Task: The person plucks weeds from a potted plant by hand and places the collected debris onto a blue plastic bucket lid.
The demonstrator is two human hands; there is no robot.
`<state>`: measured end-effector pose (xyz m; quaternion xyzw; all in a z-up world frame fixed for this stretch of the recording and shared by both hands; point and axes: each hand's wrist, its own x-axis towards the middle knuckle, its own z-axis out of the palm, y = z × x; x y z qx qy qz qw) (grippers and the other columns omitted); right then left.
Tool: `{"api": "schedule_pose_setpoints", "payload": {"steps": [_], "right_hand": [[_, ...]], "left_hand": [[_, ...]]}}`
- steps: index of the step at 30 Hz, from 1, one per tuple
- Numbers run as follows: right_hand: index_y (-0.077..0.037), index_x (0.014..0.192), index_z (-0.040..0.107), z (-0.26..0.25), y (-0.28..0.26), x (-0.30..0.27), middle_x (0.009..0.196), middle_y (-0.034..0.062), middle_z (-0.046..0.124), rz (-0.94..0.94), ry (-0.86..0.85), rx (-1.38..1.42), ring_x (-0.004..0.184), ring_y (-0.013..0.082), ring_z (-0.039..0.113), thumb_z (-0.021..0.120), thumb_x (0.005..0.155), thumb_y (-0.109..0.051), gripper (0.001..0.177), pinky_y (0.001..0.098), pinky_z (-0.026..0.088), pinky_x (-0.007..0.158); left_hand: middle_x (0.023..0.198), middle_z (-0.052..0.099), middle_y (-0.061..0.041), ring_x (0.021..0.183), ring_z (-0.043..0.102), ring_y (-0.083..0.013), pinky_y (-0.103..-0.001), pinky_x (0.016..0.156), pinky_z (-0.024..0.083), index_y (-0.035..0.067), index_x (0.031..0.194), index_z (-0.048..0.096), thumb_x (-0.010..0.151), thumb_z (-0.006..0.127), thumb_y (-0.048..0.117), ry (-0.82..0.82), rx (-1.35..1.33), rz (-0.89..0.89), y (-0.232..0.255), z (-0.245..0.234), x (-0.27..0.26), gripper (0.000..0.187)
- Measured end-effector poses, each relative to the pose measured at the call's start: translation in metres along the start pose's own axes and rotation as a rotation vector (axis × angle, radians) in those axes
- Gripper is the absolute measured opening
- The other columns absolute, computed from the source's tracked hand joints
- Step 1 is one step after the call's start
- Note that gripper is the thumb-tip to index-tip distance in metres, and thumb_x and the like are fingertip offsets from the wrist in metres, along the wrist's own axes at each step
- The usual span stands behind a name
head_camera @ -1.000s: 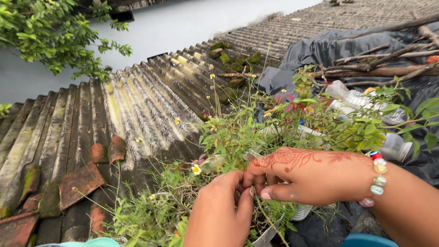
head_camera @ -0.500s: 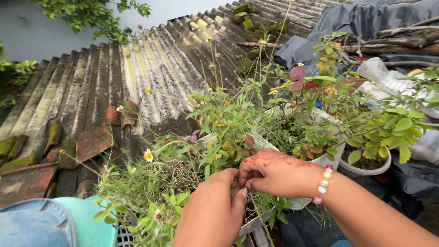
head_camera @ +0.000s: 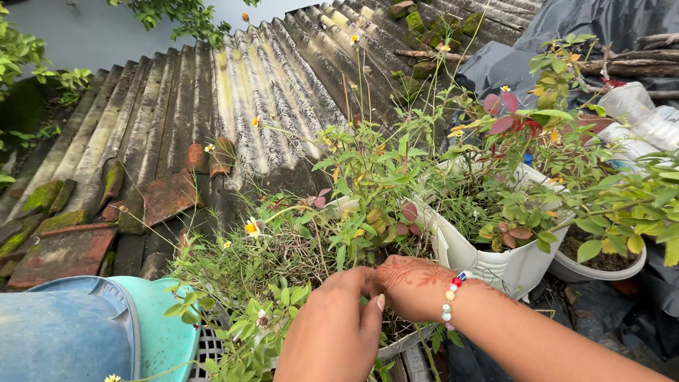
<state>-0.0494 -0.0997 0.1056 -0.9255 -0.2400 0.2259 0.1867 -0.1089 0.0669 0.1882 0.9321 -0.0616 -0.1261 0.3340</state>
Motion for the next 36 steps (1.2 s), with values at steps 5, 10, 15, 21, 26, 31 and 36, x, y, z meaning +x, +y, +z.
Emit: {"api": "schedule_pose_setpoints", "payload": {"steps": [5,10,15,21,26,31,36], "right_hand": [[-0.023,0.122,0.066,0.005,-0.003,0.016,0.103,0.0118,0.074,-0.017,-0.155,-0.259,0.106,0.0297,0.069,0.062,0.091,-0.022,0.031,0.0467,0.048,0.097],[-0.03,0.127,0.063,0.038,0.014,0.039,0.136,0.0,0.061,-0.158,-0.147,-0.259,0.128,0.0232,0.054,0.062,0.088,-0.027,0.039,0.0555,0.031,0.109],[-0.028,0.135,0.058,0.059,0.031,0.076,0.146,0.0028,0.052,-0.121,-0.252,-0.323,0.134,0.0264,0.051,0.059,0.091,-0.032,0.044,0.053,0.038,0.106],[-0.028,0.138,0.056,0.056,0.031,0.084,0.143,0.0048,0.056,-0.109,-0.376,-0.333,0.132,0.03,0.054,0.059,0.092,-0.033,0.047,0.0528,0.042,0.108],[-0.033,0.146,0.048,0.066,0.026,0.08,0.142,0.0067,0.056,0.065,-0.491,-0.317,0.134,0.0316,0.052,0.059,0.09,-0.026,0.057,0.0603,0.034,0.111],[-0.031,0.146,0.047,0.073,0.03,0.081,0.139,0.0092,0.058,0.095,-0.489,-0.321,0.131,0.033,0.055,0.059,0.09,-0.025,0.058,0.0576,0.037,0.108],[-0.029,0.147,0.046,0.082,0.033,0.08,0.136,0.0117,0.06,0.088,-0.488,-0.31,0.128,0.0344,0.057,0.059,0.09,-0.024,0.059,0.0548,0.041,0.105]], "left_hand": [[0.118,0.07,-0.006,0.108,0.067,-0.0287,-0.044,0.092,0.052,0.017,0.121,0.065,0.088,0.065,0.027,-0.012,0.011,-0.072,-0.002,0.001,0.0,0.035],[0.116,0.071,-0.011,0.106,0.067,-0.0329,-0.046,0.089,0.052,0.016,0.122,0.067,0.086,0.065,0.022,0.045,-0.019,-0.02,-0.009,0.003,0.003,0.037],[0.112,0.07,-0.014,0.106,0.067,-0.0334,-0.045,0.091,0.052,0.011,0.117,0.067,0.086,0.066,0.021,0.04,-0.02,0.01,-0.02,0.003,0.007,0.033],[0.113,0.073,-0.011,0.103,0.072,-0.0297,-0.042,0.091,0.054,0.012,0.119,0.068,0.085,0.067,0.021,0.036,-0.125,0.026,-0.035,0.004,0.002,0.035],[0.115,0.073,-0.01,0.101,0.072,-0.0282,-0.041,0.092,0.054,0.015,0.123,0.067,0.087,0.069,0.025,-0.051,-0.069,-0.005,-0.041,0.004,0.009,0.038],[0.116,0.074,-0.009,0.104,0.07,-0.0287,-0.042,0.091,0.053,0.014,0.121,0.068,0.085,0.069,0.022,-0.026,-0.103,0.099,-0.052,0.004,0.009,0.037],[0.115,0.074,-0.009,0.105,0.07,-0.0285,-0.042,0.092,0.053,0.012,0.122,0.067,0.086,0.068,0.021,-0.028,-0.102,0.132,-0.055,0.004,0.009,0.037]]}}
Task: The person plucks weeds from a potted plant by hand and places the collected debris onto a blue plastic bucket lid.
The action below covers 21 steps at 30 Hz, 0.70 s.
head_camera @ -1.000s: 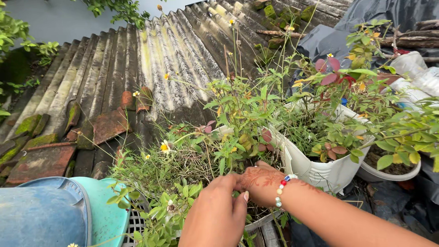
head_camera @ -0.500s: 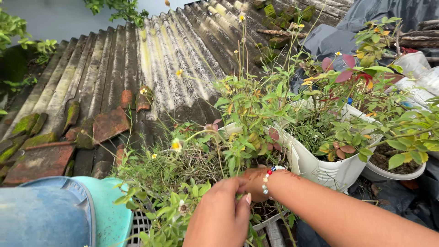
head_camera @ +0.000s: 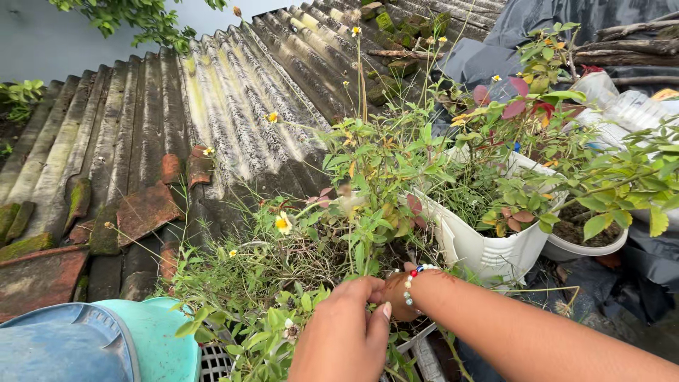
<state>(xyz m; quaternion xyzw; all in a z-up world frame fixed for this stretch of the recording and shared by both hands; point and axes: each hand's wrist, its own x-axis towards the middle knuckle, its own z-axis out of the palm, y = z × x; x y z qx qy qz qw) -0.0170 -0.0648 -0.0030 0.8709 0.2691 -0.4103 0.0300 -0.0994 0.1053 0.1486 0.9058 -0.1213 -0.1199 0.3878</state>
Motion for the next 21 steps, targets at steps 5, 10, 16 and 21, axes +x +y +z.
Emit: {"api": "schedule_pose_setpoints", "payload": {"steps": [5,10,16,21], "right_hand": [[-0.028,0.148,0.045,0.003,0.008,-0.002,0.133,0.0142,0.062,-0.013,0.01,0.019,0.124,0.0358,0.059,0.059,0.091,-0.023,0.059,0.0521,0.045,0.101],[-0.026,0.149,0.044,0.005,0.009,0.0,0.131,0.0167,0.064,-0.038,0.024,0.032,0.121,0.0372,0.062,0.059,0.091,-0.022,0.06,0.0494,0.049,0.098],[-0.024,0.146,0.047,-0.005,0.012,-0.011,0.123,0.019,0.067,-0.052,0.072,0.132,0.114,0.0375,0.065,0.06,0.089,-0.016,0.059,0.0454,0.053,0.093],[-0.01,0.113,0.069,-0.017,0.021,-0.018,0.108,0.0158,0.074,0.008,0.146,0.187,0.105,0.032,0.073,0.062,0.084,-0.005,0.03,0.0438,0.058,0.087]], "left_hand": [[0.111,0.072,-0.007,0.099,0.073,-0.0252,-0.039,0.092,0.054,0.014,0.124,0.067,0.087,0.067,0.023,-0.074,-0.008,-0.093,0.009,-0.002,0.003,0.037],[0.114,0.074,-0.009,0.1,0.072,-0.0266,-0.04,0.09,0.054,0.011,0.122,0.068,0.086,0.068,0.021,-0.006,-0.017,-0.002,0.009,0.001,0.007,0.037],[0.113,0.074,-0.006,0.089,0.074,-0.0233,-0.04,0.086,0.056,0.017,0.124,0.068,0.086,0.068,0.023,-0.055,0.007,-0.144,0.013,0.004,0.011,0.039],[0.11,0.075,-0.005,0.083,0.076,-0.0216,-0.037,0.082,0.058,0.015,0.123,0.067,0.084,0.069,0.021,-0.025,-0.023,-0.109,0.008,0.008,0.016,0.039]]}}
